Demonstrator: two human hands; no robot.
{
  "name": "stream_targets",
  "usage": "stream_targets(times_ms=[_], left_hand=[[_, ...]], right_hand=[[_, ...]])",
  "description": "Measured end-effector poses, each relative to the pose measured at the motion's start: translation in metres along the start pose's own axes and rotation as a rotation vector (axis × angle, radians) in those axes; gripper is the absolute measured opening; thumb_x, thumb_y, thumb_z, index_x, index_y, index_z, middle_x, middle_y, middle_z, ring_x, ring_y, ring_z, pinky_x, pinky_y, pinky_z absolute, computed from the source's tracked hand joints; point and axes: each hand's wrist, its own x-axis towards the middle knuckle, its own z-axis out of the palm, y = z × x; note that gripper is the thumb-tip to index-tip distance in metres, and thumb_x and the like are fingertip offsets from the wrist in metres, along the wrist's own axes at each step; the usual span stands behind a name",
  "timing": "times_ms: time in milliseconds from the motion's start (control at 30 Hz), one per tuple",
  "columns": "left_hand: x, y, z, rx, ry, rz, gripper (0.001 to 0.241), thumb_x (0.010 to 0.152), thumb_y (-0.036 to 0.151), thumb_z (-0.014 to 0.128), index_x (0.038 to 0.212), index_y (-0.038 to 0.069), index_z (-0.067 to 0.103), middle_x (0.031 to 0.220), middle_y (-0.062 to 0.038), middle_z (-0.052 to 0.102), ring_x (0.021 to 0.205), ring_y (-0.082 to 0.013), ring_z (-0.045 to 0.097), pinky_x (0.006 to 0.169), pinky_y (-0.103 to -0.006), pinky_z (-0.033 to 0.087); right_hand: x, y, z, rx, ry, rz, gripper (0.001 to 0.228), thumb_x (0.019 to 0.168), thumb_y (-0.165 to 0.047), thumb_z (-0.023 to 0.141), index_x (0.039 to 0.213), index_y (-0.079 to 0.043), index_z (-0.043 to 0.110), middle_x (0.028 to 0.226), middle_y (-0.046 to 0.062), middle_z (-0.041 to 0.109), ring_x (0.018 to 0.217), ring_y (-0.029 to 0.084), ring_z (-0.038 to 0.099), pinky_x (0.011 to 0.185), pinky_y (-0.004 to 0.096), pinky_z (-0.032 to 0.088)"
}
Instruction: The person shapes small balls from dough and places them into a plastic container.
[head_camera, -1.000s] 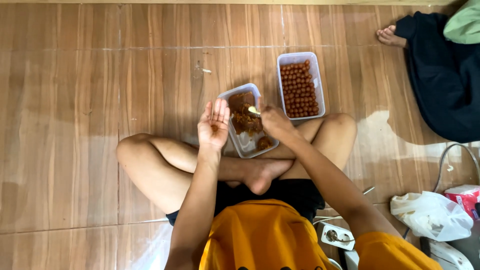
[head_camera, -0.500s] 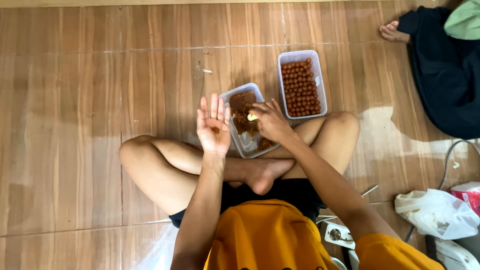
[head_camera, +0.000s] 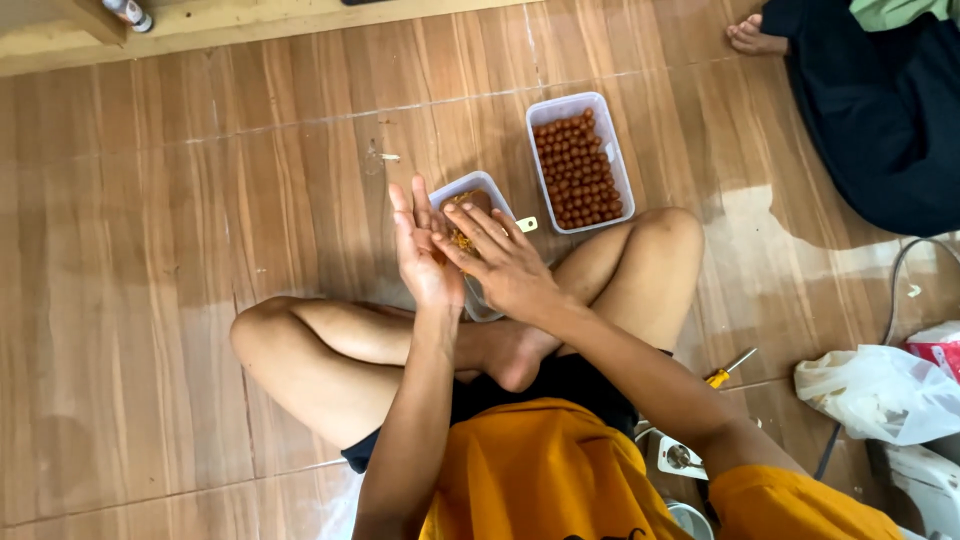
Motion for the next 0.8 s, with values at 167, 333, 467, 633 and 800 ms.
stream_targets(times_ms=[167, 333, 467, 633, 800], left_hand=[[-0.011, -0.012, 0.007, 0.117, 0.009, -0.023, 0.063, 0.112, 0.039, 0.031, 0.167, 0.022, 0.006, 0.171, -0.009, 0.024, 0.157, -0.03, 0.027, 0.128, -0.0451, 0.023], [-0.025, -0.015, 0.02, 0.26, -0.049, -0.041, 0.065, 0.113, 0.042, 0.034, 0.167, 0.018, 0.007, 0.172, -0.011, 0.026, 0.16, -0.0314, 0.024, 0.13, -0.0458, 0.021], [-0.028, -0.022, 0.016, 0.273, -0.038, -0.137, 0.072, 0.107, 0.055, 0.029, 0.166, 0.014, 0.02, 0.171, -0.005, 0.026, 0.158, -0.0262, 0.023, 0.128, -0.0448, 0.02], [-0.023, -0.03, -0.002, 0.189, -0.084, -0.225, 0.075, 0.104, 0.062, 0.032, 0.162, 0.015, 0.031, 0.169, -0.003, 0.032, 0.156, -0.0248, 0.028, 0.128, -0.0456, 0.023], [-0.03, -0.003, 0.035, 0.326, -0.171, -0.033, 0.079, 0.106, 0.061, 0.029, 0.167, 0.017, 0.005, 0.17, -0.019, 0.027, 0.159, -0.0358, 0.025, 0.131, -0.0502, 0.021]], right_hand=[[-0.005, -0.001, 0.014, -0.247, 0.01, 0.046, 0.063, 0.095, -0.016, 0.052, 0.158, -0.012, 0.05, 0.171, 0.014, 0.024, 0.159, 0.033, 0.02, 0.124, 0.064, 0.016], [-0.008, 0.006, 0.022, -0.343, 0.034, 0.073, 0.058, 0.103, -0.022, 0.049, 0.16, -0.012, 0.042, 0.174, 0.014, 0.019, 0.161, 0.037, 0.013, 0.123, 0.073, 0.011], [-0.005, 0.001, 0.014, -0.341, 0.04, 0.106, 0.066, 0.102, -0.019, 0.047, 0.166, -0.017, 0.032, 0.173, 0.013, 0.018, 0.16, 0.037, 0.014, 0.122, 0.073, 0.01], [-0.005, 0.002, 0.002, -0.322, 0.085, 0.136, 0.071, 0.101, -0.025, 0.051, 0.167, -0.011, 0.026, 0.174, 0.014, 0.018, 0.162, 0.035, 0.015, 0.125, 0.073, 0.009], [-0.006, 0.006, -0.017, 0.536, 0.11, 0.237, 0.085, 0.111, -0.046, 0.045, 0.167, -0.001, 0.001, 0.176, 0.021, 0.001, 0.165, 0.037, 0.001, 0.13, 0.058, 0.007]])
